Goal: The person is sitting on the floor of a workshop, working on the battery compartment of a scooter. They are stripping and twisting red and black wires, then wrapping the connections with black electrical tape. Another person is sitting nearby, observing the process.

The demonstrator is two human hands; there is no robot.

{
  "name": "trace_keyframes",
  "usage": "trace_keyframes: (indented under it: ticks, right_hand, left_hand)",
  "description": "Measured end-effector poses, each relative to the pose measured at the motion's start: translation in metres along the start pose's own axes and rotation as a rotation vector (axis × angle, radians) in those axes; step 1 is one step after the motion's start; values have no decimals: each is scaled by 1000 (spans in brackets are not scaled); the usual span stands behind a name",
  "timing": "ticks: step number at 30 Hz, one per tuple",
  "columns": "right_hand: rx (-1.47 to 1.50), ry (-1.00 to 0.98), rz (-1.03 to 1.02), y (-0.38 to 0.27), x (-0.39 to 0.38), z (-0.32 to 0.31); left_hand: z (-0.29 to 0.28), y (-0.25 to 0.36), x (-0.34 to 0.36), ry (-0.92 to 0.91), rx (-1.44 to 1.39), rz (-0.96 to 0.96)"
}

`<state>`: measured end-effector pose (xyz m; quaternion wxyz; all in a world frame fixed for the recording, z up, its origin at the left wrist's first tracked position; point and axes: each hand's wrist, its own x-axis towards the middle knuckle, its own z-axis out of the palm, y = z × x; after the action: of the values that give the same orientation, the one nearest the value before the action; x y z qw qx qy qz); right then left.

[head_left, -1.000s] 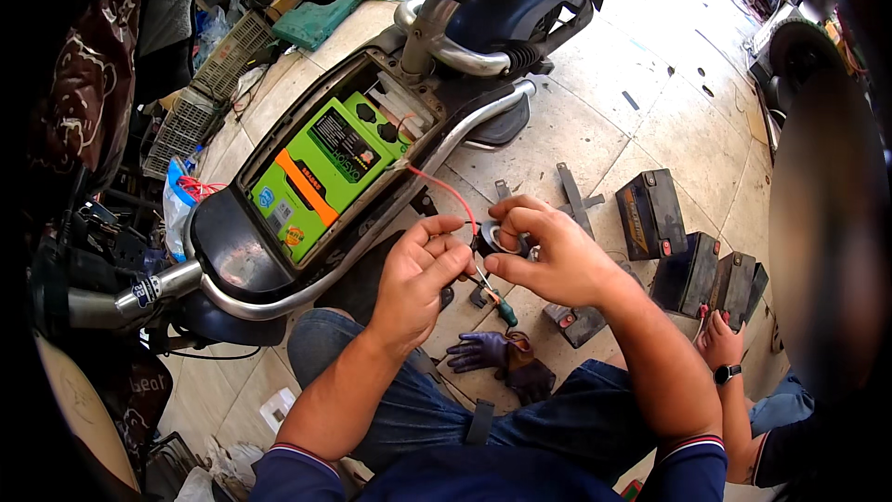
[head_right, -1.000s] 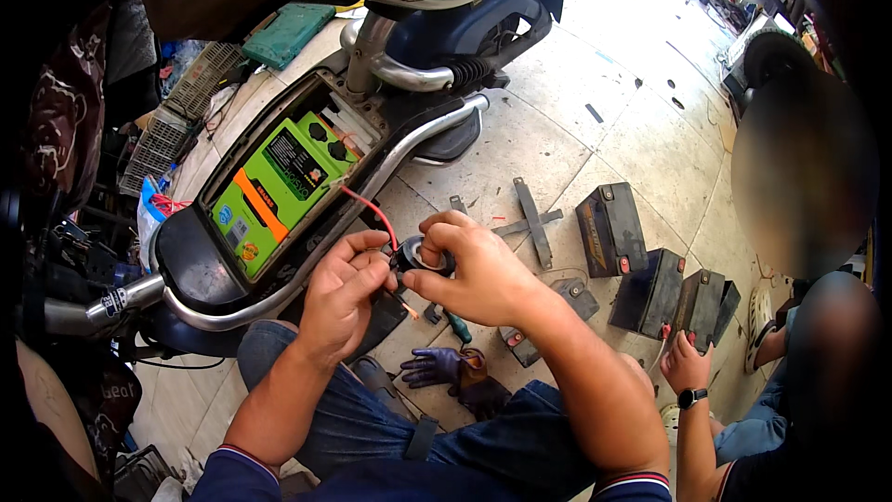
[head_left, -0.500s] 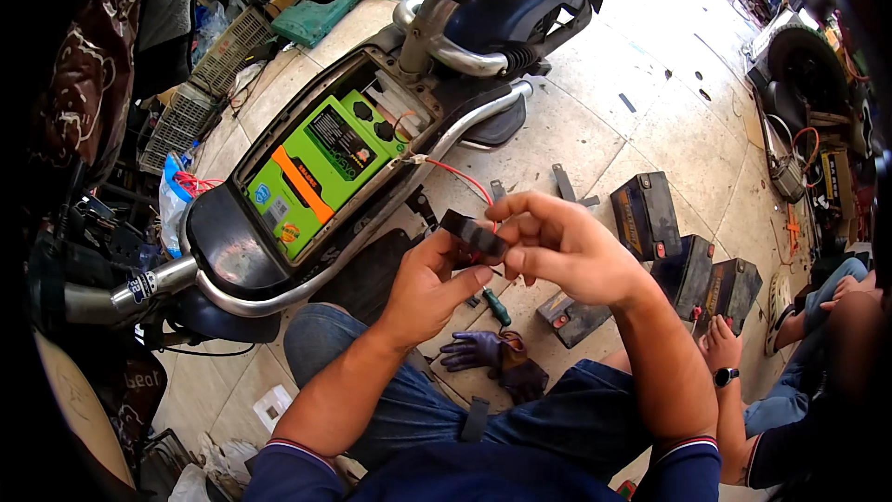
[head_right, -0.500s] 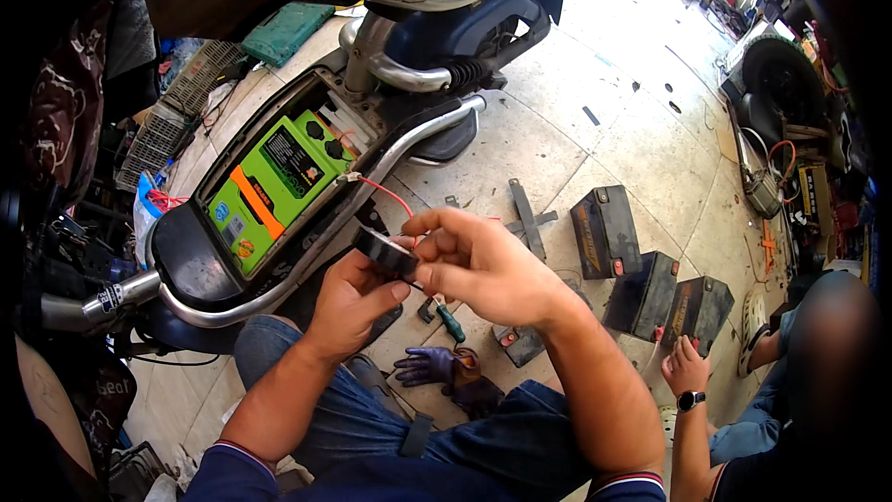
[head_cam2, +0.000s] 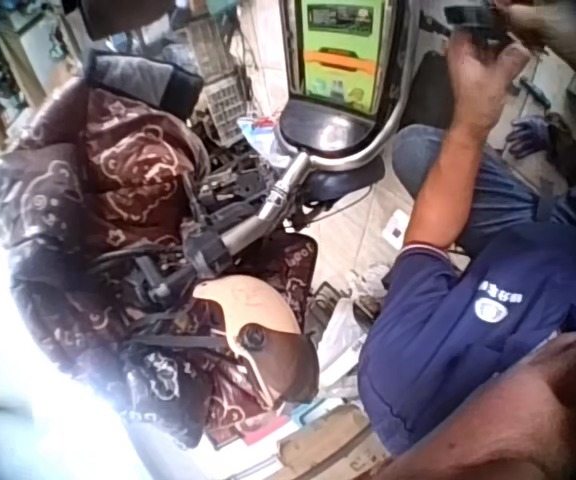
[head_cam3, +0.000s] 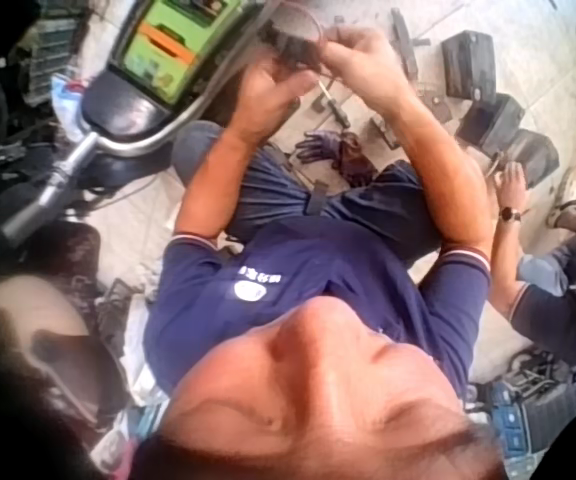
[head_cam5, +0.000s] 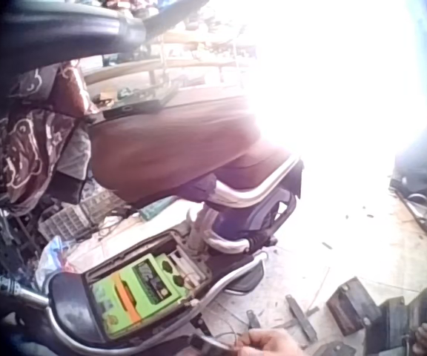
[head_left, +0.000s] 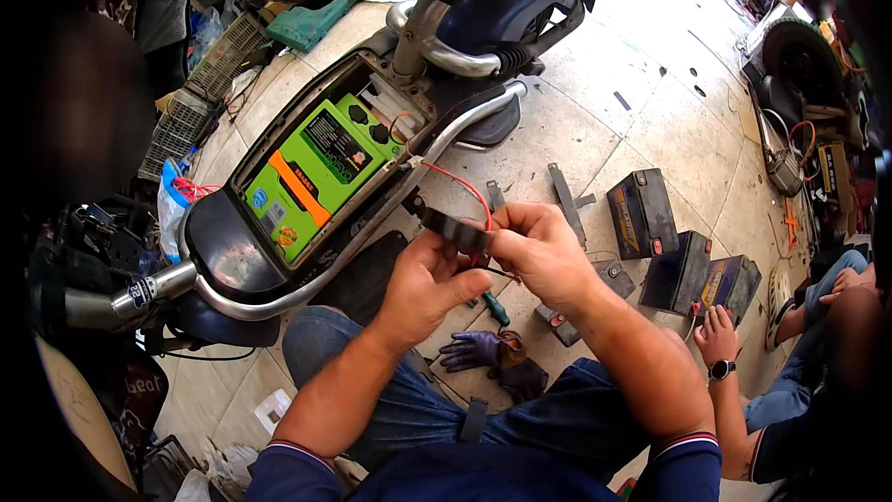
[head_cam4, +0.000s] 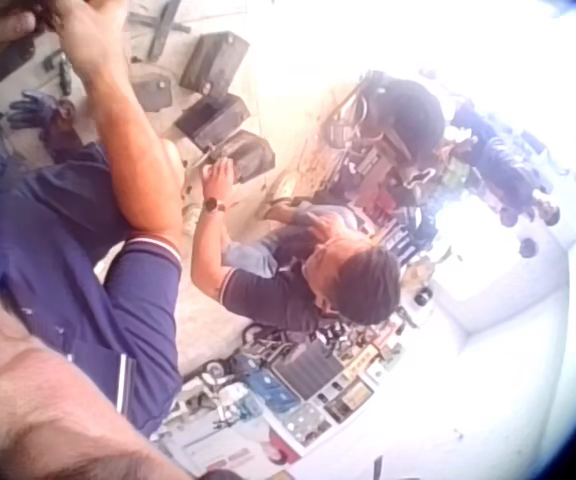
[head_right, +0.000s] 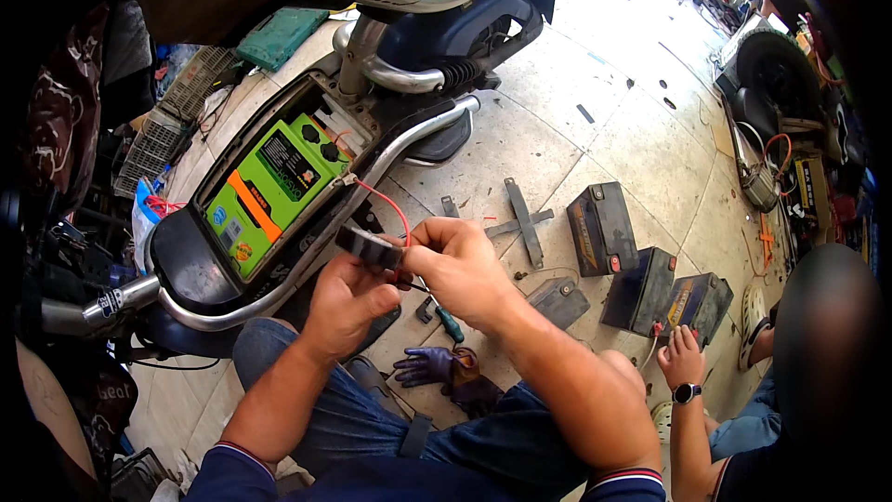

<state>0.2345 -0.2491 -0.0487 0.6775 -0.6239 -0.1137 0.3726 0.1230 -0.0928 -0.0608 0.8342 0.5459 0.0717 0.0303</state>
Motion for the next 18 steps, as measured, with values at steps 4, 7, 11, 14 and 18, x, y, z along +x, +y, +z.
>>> trace_keyframes:
  ticks: [4, 7, 11, 14, 18]
  right_hand:
    - [-124, 119, -61, -5, -2, 16]
    - [-263, 95, -27, -7, -5, 14]
    - [-253, -22, -62, -3, -5, 2]
    - [-424, 6, -249, 7, -2, -6]
    - [-574, 18, -470, 9, -2, -1]
  left_hand:
    - [7, -8, 8, 303, 13, -49]
    - [6, -6, 9, 401, -27, -100]
    - [2, -3, 7, 347, -61, -123]
    - [0, -1, 7, 300, -117, -159]
    - [-9, 1, 7, 247, -208, -189]
